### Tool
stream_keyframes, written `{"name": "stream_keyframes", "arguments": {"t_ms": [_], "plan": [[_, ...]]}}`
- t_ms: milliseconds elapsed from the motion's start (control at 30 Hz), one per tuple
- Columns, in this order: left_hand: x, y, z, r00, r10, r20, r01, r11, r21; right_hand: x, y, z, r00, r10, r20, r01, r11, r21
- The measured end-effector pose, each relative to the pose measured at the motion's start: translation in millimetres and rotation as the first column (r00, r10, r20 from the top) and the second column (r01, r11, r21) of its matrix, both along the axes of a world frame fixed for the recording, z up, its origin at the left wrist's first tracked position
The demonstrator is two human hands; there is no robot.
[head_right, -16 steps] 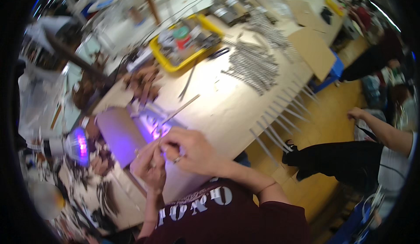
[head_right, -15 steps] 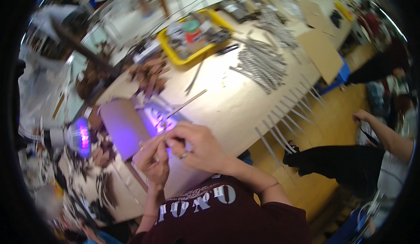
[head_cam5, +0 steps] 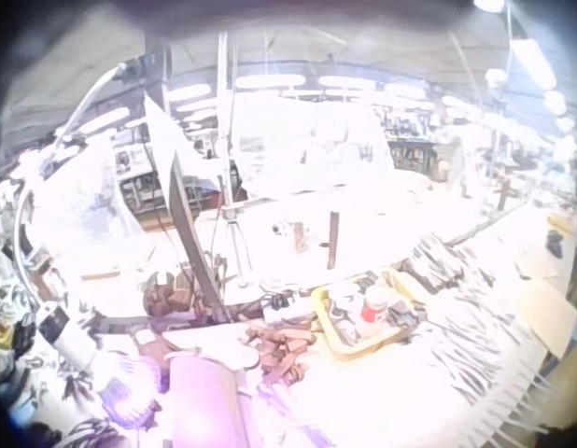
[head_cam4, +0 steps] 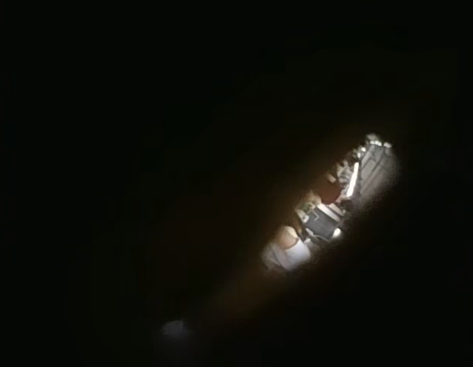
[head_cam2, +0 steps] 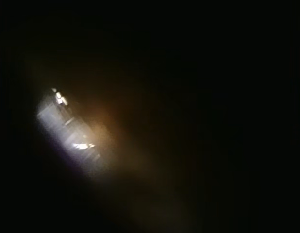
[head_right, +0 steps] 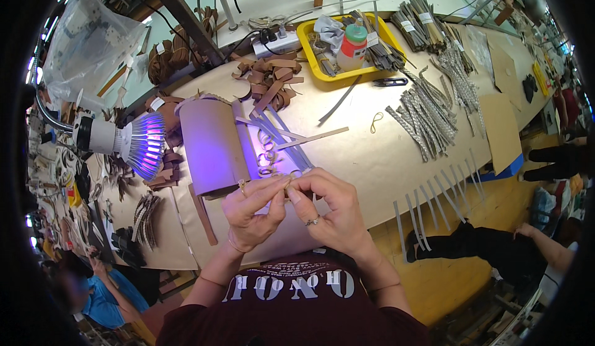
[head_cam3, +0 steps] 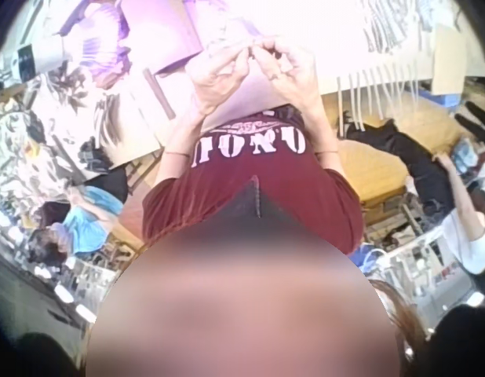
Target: The person repeatedly picks up thin strips and rubber bands from a workbench, wraps the bands around the strips, and places the finished items on the table. The person also moves a bundle of finished cords into a yellow tray.
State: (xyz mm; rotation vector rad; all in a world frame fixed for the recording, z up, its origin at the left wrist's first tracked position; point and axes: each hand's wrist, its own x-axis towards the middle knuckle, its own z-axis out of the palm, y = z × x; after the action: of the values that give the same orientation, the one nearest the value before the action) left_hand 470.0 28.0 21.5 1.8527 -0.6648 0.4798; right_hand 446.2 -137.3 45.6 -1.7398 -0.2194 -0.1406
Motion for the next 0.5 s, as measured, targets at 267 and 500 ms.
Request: {"name": "stream_keyframes", "arguments": {"t_ms": [267,500], "plan": [[4.3,0.8,-2.6,0.994,0.03,0.104,-0.035,0.998,0.044,0.8,3.1,-0.3,1.0,0.0,-0.028,0.001,1.0,0.022],[-0.8,2.1,-1.6,0.992,-0.018,-0.128,0.017,1.0,-0.013,0.9,-1.0,-4.3,0.999,0.031,-0.027,-0.03,0.998,0.051]]}}
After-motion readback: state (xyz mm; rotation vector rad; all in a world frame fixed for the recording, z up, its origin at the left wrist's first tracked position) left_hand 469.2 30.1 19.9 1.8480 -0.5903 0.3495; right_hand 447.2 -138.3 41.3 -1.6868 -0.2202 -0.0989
